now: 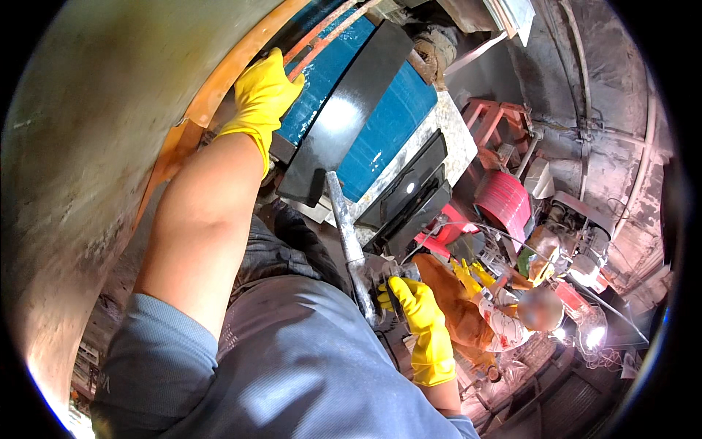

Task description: The person picks up rectangular dark tiles from a wooden pallet and places them onto a blue conveyor belt. They then move to a grinding machine and use a handheld tool to grind the edges of the tiles. The person repeats this process, handling the tiles one by one.

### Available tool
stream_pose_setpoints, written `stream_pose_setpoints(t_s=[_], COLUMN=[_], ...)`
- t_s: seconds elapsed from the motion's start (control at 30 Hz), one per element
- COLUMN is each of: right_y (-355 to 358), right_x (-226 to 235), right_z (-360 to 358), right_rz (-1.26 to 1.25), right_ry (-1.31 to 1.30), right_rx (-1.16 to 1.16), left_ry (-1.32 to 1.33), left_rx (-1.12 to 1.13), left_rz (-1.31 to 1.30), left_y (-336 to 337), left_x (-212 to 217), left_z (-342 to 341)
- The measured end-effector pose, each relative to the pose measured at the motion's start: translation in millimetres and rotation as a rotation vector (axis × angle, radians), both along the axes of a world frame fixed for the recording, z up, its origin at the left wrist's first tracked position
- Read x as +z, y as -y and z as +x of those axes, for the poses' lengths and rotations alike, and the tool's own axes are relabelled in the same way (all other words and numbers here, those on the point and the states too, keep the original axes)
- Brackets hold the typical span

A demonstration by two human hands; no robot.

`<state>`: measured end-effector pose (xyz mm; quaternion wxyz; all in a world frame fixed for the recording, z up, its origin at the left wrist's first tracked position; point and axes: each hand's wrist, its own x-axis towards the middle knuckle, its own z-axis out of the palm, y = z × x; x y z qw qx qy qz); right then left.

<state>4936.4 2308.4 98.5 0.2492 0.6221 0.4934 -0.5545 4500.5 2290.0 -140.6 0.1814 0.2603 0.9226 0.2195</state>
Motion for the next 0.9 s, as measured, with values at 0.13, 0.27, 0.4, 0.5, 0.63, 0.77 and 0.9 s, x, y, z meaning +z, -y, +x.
stream_pose_setpoints(t_s=[0.13,0.27,0.4,0.5,0.63,0.77,0.9], right_y=[-4.2,-6.4,-8.6,-7.5,-7.8,-15.3,-16.3], right_x=[-0.8,2.7,3.0,0.5,5.8,9.3,13.0], right_z=[4.9,-3.8,-3.6,-1.6,-11.1,-17.0,-22.1], right_rz=[-0.003,0.029,0.013,0.018,0.001,-0.028,-0.021], right_ry=[-0.012,-0.04,-0.05,-0.078,-0.106,-0.114,-0.124], right_rx=[0.027,-0.024,-0.071,-0.14,-0.211,-0.155,-0.159], left_ry=[-0.029,-0.02,-0.033,0.013,0.032,-0.02,-0.058], left_rx=[0.008,0.013,0.022,0.029,0.038,0.046,0.039], left_rz=[0.011,-0.003,-0.013,-0.044,-0.066,-0.038,-0.027], left_y=[4.7,11.6,18.4,23.0,31.2,42.1,49.3], left_x=[7.0,17.3,25.7,39.6,51.4,47.9,54.7], left_z=[0.1,-3.3,-2.5,-3.7,-5.4,-6.4,-5.2])
